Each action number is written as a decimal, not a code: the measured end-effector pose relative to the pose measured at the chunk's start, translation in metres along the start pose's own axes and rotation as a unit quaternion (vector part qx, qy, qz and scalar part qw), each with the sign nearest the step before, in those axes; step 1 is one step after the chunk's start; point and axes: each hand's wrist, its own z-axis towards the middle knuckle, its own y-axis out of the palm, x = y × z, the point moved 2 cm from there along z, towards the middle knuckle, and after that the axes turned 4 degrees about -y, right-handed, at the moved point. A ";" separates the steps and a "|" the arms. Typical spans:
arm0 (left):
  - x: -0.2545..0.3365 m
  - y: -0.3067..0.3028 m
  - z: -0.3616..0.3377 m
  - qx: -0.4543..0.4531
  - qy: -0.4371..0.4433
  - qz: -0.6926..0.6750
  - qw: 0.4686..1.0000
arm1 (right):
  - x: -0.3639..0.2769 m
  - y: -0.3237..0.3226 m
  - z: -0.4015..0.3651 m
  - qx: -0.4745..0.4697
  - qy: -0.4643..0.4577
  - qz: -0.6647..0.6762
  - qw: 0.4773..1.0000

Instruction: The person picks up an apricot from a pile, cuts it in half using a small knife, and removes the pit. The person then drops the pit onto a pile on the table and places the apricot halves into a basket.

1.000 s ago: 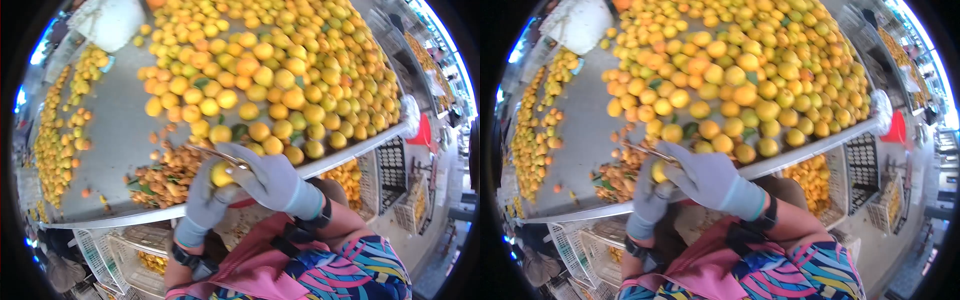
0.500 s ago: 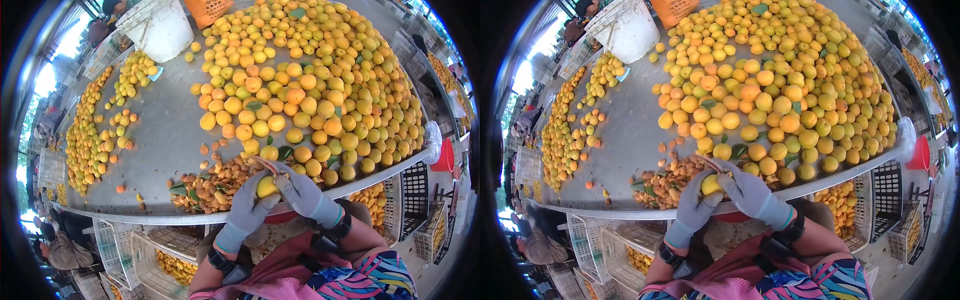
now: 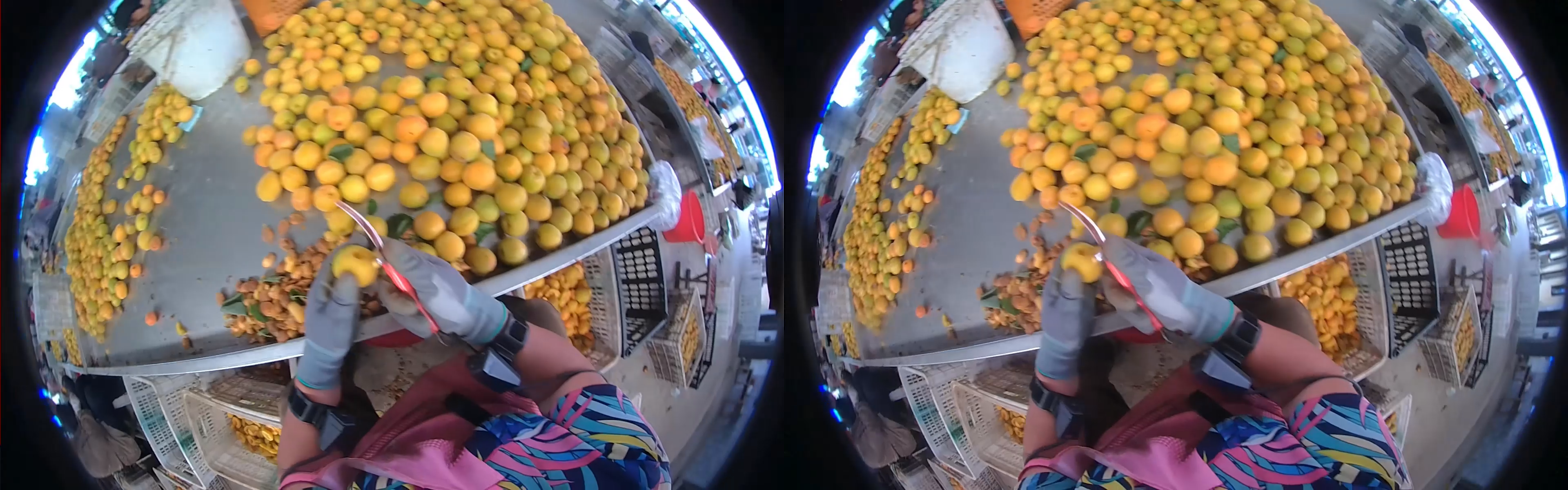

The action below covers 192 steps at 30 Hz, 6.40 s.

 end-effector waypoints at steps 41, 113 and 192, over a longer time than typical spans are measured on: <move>0.003 0.022 0.003 -0.038 -0.043 -0.289 0.955 | -0.009 -0.008 -0.005 0.047 -0.258 -0.613 0.745; 0.027 0.009 0.023 0.072 0.037 0.167 0.983 | -0.016 -0.011 0.028 -0.006 -0.319 -0.547 0.774; 0.005 -0.030 0.020 0.140 0.081 -0.055 0.985 | -0.026 -0.033 0.043 0.092 -0.090 0.268 0.955</move>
